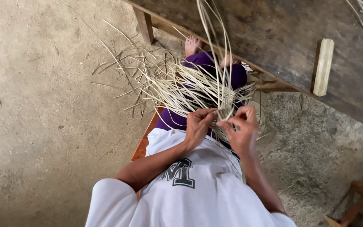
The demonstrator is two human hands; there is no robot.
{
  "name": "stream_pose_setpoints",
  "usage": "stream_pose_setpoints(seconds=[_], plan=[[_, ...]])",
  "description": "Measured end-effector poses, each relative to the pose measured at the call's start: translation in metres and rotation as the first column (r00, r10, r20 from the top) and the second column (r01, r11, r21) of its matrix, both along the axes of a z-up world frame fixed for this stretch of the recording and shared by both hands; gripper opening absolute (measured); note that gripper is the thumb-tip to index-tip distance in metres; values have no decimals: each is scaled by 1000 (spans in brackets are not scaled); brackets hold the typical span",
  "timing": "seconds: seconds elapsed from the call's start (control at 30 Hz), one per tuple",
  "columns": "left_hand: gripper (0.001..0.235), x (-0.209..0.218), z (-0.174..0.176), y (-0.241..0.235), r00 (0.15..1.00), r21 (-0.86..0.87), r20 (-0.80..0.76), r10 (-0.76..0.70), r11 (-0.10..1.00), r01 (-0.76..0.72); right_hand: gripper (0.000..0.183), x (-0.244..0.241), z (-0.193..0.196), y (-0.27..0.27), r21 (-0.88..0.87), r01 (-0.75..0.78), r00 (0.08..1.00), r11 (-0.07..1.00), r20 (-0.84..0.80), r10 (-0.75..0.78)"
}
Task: Weave a hat using natural fiber strands.
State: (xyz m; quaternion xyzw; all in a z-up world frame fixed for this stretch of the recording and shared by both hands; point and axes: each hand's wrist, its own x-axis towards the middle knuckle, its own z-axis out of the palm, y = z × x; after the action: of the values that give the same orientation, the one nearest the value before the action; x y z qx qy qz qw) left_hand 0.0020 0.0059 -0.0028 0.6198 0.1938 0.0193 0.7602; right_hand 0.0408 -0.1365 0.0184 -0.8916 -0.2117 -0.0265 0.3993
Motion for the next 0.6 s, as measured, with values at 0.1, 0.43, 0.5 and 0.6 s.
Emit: stream_pose_setpoints(seconds=[0.1, 0.43, 0.5, 0.6], plan=[[18, 1, 6, 6, 998, -92, -51, -32, 995, 27, 14, -18, -17, 2, -15, 13, 985, 1000, 170, -11], [15, -2, -7, 8, 1000, 77, -21, -22, 997, 24, 24, -40, -25, -8, -142, -226, 886, 964, 382, 264], [15, -2, -13, 8, 1000, 54, -26, 6, 999, -4, 20, -57, -26, -30, -168, -295, 867, 941, 366, 338], [15, 0, -21, 7, 998, 68, -30, 53, 996, -51, 16, -91, -25, -83, -242, -276, 902, 930, 270, 338]])
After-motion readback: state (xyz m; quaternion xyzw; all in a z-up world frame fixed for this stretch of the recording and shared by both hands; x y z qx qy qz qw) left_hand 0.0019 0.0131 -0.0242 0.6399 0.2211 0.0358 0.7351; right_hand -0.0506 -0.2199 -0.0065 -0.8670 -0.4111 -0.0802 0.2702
